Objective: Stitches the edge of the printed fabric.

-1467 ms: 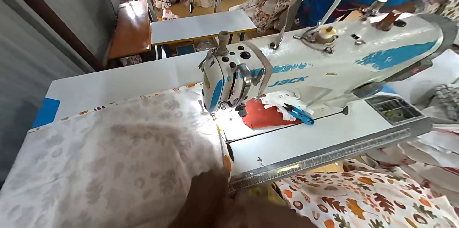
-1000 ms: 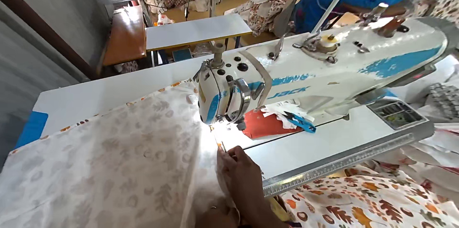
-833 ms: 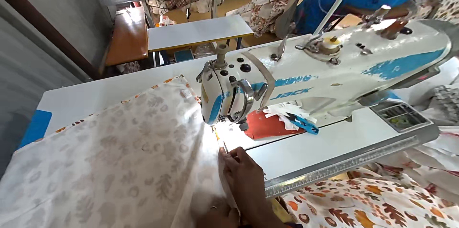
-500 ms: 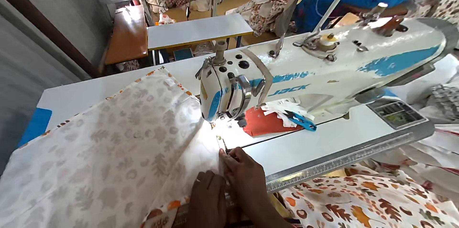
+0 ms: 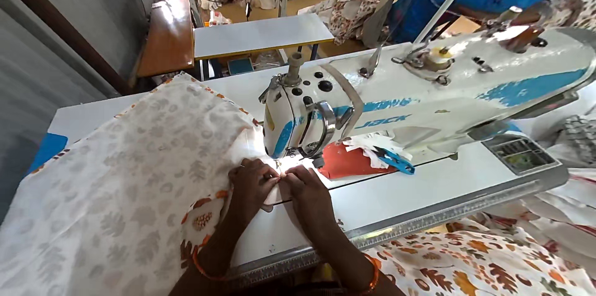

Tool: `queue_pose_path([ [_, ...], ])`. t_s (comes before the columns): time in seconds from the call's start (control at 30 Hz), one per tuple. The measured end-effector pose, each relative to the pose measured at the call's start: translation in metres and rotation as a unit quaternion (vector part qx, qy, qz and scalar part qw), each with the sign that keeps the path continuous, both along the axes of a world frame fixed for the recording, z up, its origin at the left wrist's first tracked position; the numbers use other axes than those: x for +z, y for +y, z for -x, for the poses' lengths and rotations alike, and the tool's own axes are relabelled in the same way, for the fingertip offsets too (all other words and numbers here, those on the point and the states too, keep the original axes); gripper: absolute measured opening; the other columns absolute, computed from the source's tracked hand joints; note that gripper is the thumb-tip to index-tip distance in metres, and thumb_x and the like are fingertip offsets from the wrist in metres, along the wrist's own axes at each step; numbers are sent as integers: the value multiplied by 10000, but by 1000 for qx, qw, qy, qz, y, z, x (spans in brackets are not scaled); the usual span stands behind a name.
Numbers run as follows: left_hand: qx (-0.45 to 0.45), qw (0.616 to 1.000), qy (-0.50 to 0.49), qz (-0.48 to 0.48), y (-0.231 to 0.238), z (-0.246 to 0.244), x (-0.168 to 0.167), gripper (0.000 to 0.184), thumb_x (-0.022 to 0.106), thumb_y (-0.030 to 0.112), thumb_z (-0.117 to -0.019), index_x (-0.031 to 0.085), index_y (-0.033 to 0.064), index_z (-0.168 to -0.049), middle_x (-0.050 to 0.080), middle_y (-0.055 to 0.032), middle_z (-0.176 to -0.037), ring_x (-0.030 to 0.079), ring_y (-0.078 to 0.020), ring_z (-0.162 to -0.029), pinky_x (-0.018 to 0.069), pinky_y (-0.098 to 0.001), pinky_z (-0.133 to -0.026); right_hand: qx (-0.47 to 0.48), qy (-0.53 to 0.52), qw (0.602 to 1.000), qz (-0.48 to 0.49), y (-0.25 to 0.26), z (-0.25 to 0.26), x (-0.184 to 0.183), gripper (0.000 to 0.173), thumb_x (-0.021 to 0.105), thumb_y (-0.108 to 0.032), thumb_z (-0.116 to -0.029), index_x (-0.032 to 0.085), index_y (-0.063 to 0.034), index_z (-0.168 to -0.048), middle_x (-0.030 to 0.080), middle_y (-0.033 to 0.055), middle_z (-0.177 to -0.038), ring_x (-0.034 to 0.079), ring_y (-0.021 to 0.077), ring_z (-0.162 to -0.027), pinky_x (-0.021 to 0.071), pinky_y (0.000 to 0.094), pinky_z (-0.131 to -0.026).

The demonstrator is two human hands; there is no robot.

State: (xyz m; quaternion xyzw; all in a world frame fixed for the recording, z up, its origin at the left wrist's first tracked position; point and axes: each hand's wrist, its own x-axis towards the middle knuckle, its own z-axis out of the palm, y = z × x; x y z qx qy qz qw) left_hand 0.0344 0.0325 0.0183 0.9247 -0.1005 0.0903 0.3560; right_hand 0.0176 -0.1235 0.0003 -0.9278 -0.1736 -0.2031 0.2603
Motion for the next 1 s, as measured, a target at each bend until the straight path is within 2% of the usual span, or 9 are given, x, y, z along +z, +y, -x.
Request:
queue_pose_path([
  [0.13, -15, 1000, -25, 6, 7, -24, -4, 62, 813, 146, -846, 778, 99, -864, 699, -69, -863, 620, -317, -920, 406, -586, -800, -12, 24, 999, 22, 11, -1, 5, 261, 678, 153, -825, 768, 7, -1021, 676, 152, -1048, 672, 300, -910, 588, 394, -722],
  [0.27, -47, 998, -30, 6, 16, -41, -6, 146, 832, 219, -797, 769, 102, -858, 696, -67, -877, 618, -336, -1001, 405, -622, -833, 0, 116, 992, 54, -36, -4, 35, 193, 616, 43, -933, 771, -27, -1025, 716, 166, -1039, 703, 357, -941, 577, 532, -755],
  [0.4, -36, 999, -20, 8, 15, -45, -5, 116, 813, 184, -825, 767, 82, -855, 685, -85, -885, 601, -337, -1007, 380, -619, -849, -206, -15, 978, 33, -152, -11, 49, 360, 527, 88, -926, 621, 81, -1273, 596, 332, -1288, 590, 538, -1166, 493, 672, -897],
  [0.5, -27, 1000, -6, -5, 13, -46, 0, 123, 810, 166, -838, 766, 54, -863, 691, -112, -917, 593, -369, -1040, 386, -636, -853, -290, -41, 956, 23, -199, -24, 9, 392, 470, 117, -918, 592, 88, -1289, 559, 324, -1368, 524, 537, -1279, 427, 693, -991],
  [0.6, -32, 999, -7, -7, 13, -45, 1, 141, 819, 168, -829, 761, 43, -858, 688, -117, -916, 593, -371, -1030, 392, -626, -852, -285, -52, 957, 23, -201, -26, -2, 340, 483, 130, -911, 645, 87, -1207, 613, 333, -1258, 566, 553, -1201, 448, 703, -937],
  [0.73, -16, 1000, -19, -10, 12, -46, 0, 144, 818, 170, -829, 756, 45, -863, 696, -114, -919, 599, -368, -1028, 388, -622, -849, -263, -92, 960, 24, -201, -29, -3, 417, 466, 122, -901, 570, 83, -1303, 541, 320, -1390, 477, 529, -1332, 364, 647, -1099],
  [0.83, -19, 1000, -19, -11, 11, -46, 1, 138, 813, 158, -831, 749, 40, -864, 691, -114, -930, 590, -362, -1033, 382, -608, -852, -281, -59, 957, 50, -202, -27, -2, 316, 492, 109, -913, 646, 84, -1187, 614, 352, -1193, 583, 569, -1125, 420, 711, -935],
  [0.97, -19, 999, -21, -15, 11, -46, 1, 147, 807, 172, -843, 749, 39, -865, 683, -118, -917, 588, -362, -1030, 378, -606, -853, -284, -69, 956, 43, -200, -27, -1, 387, 482, 75, -907, 568, 67, -1284, 540, 339, -1352, 492, 560, -1273, 372, 705, -1014],
  [1.0, -16, 1000, -17, -15, 11, -45, 0, 141, 805, 166, -846, 750, 39, -874, 685, -119, -923, 586, -361, -1038, 369, -611, -866, -291, -65, 953, 54, -200, -27, -1, 369, 483, 64, -914, 580, 72, -1269, 555, 344, -1318, 517, 565, -1231, 380, 708, -988],
])
